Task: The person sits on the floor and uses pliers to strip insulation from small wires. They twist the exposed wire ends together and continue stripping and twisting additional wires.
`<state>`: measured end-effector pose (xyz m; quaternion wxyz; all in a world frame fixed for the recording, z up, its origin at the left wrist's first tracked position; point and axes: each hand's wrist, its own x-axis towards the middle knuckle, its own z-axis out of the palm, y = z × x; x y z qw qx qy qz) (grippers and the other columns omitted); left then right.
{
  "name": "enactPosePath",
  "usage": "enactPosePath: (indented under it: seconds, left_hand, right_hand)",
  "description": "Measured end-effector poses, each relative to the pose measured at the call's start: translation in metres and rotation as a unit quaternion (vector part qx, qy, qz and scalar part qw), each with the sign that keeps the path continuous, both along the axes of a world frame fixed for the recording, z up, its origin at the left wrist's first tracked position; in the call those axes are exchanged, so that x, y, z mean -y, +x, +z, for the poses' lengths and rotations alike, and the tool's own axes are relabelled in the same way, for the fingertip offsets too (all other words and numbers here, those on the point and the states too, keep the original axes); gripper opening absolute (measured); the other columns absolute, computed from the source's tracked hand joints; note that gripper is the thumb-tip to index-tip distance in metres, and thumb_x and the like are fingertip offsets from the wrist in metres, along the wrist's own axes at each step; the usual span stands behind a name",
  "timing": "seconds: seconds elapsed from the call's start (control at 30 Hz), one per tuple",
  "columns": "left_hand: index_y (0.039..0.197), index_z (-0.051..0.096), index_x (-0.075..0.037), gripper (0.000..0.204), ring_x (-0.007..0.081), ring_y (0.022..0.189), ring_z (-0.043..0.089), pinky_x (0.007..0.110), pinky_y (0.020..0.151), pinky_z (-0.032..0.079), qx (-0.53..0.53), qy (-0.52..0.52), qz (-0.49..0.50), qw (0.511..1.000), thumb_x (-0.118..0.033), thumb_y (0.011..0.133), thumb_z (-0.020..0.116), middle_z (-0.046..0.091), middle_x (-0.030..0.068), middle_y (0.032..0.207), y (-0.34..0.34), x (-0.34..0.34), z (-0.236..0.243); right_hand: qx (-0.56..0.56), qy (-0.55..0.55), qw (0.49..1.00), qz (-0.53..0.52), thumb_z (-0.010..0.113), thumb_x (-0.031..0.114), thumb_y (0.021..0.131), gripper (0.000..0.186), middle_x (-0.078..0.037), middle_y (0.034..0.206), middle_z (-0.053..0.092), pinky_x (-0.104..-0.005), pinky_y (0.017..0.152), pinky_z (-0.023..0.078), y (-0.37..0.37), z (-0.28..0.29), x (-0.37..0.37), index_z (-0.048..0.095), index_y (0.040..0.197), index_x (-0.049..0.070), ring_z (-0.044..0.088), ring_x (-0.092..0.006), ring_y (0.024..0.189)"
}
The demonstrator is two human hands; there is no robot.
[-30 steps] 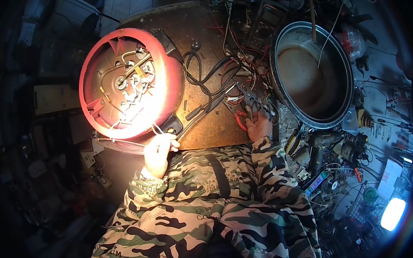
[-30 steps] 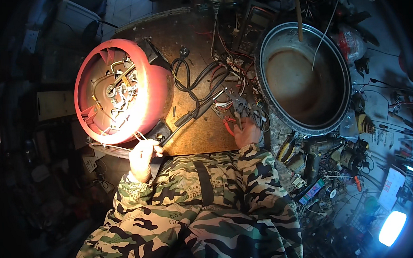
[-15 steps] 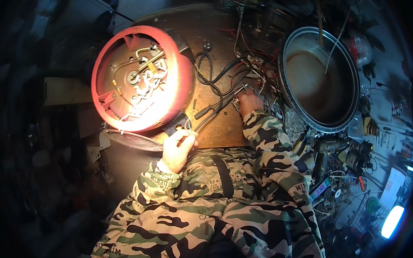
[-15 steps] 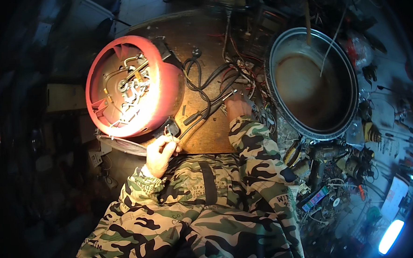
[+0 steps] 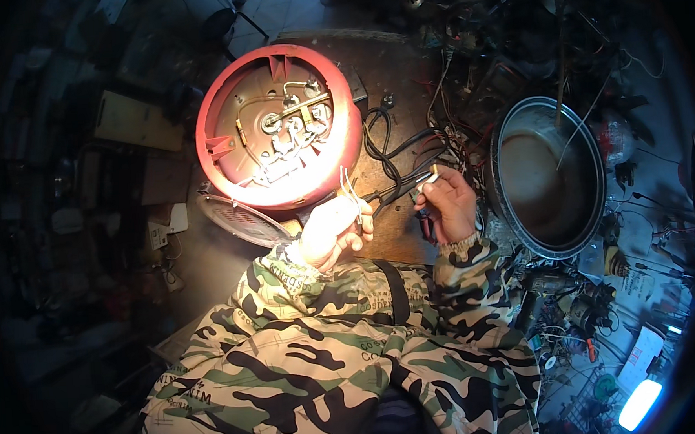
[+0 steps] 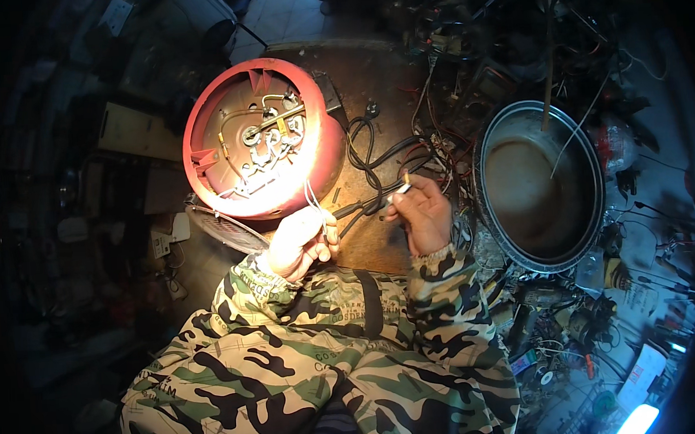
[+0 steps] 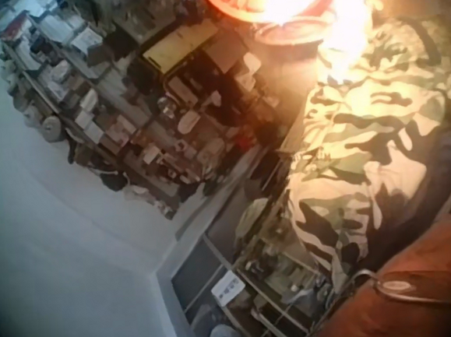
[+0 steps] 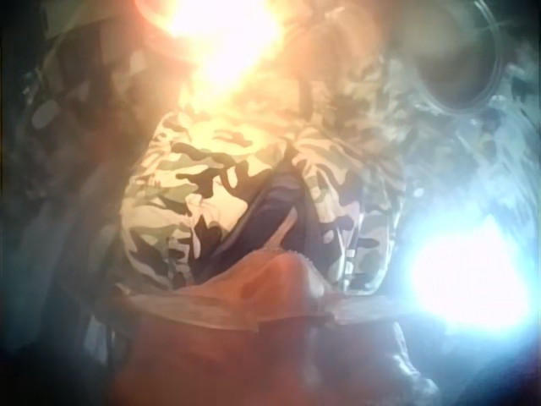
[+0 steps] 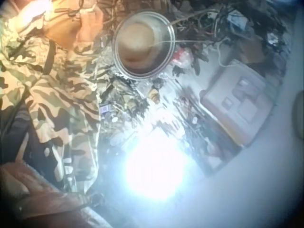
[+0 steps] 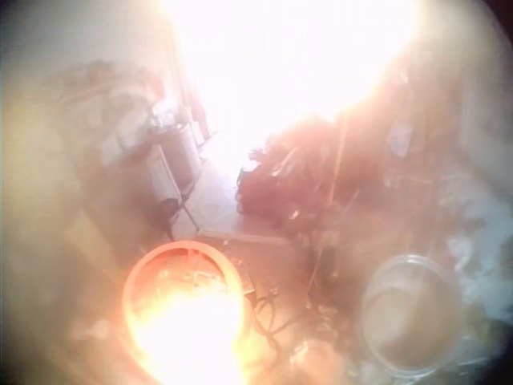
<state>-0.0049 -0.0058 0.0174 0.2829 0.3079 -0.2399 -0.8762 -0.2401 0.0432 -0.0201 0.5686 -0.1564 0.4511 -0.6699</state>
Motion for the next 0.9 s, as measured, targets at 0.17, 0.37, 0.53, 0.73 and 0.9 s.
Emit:
enactPosePath:
  seconds: [0.17, 0.37, 0.53, 0.73, 0.9]
  left_hand:
    - [0.121, 0.054, 0.003, 0.030, 0.0197, 0.084, 0.065, 0.028, 0.066, 0.056, -0.037, -0.029, -0.024, 0.999, -0.015, 0.097, 0.057, 0.063, 0.0121, 0.098, -0.013, 0.008, 0.015]
    - [0.127, 0.051, 0.003, 0.043, 0.0153, 0.084, 0.062, 0.025, 0.068, 0.053, -0.034, -0.086, -0.047, 0.995, -0.015, 0.091, 0.067, 0.063, 0.0091, 0.102, -0.025, 0.013, 0.028]
    - [0.124, 0.054, 0.003, 0.042, 0.0106, 0.077, 0.060, 0.022, 0.063, 0.049, 0.022, -0.156, -0.055, 0.986, -0.012, 0.088, 0.071, 0.064, 0.0070, 0.097, -0.030, 0.016, 0.034]
    - [0.109, 0.061, 0.006, 0.027, 0.0112, 0.078, 0.061, 0.024, 0.072, 0.051, 0.124, -0.155, -0.089, 0.976, -0.005, 0.087, 0.072, 0.067, 0.0082, 0.091, -0.028, 0.022, 0.048]
    - [0.095, 0.063, 0.000, 0.015, 0.0064, 0.055, 0.053, 0.021, 0.051, 0.042, 0.190, -0.272, -0.064, 0.941, -0.010, 0.089, 0.072, 0.061, 0.0016, 0.073, -0.027, 0.024, 0.035]
  right_hand:
    - [0.085, -0.052, 0.995, 0.028, 0.059, 0.002, 0.094, 0.029, -0.015, 0.094, 0.065, -0.0299, 0.068, 0.060, 0.021, 0.044, -0.006, 0.051, 0.122, -0.004, 0.068, -0.0182, 0.077]
    - [0.114, -0.062, 0.991, 0.031, 0.056, 0.007, 0.098, 0.022, -0.017, 0.096, 0.066, -0.0301, 0.069, 0.060, 0.032, 0.058, -0.006, 0.053, 0.117, -0.004, 0.069, -0.0205, 0.078]
    - [0.127, -0.073, 0.989, 0.029, 0.054, 0.006, 0.098, 0.020, -0.019, 0.098, 0.067, -0.0305, 0.070, 0.060, 0.035, 0.059, -0.006, 0.053, 0.115, -0.004, 0.069, -0.0210, 0.079]
    - [0.121, -0.088, 0.988, 0.031, 0.055, 0.005, 0.098, 0.022, -0.019, 0.100, 0.067, -0.0299, 0.074, 0.060, 0.039, 0.052, -0.006, 0.055, 0.117, -0.005, 0.069, -0.0207, 0.083]
    - [0.092, -0.083, 0.992, 0.012, 0.059, 0.002, 0.095, 0.025, -0.018, 0.101, 0.068, -0.0285, 0.075, 0.059, 0.042, 0.054, -0.004, 0.058, 0.119, -0.007, 0.068, -0.0192, 0.085]
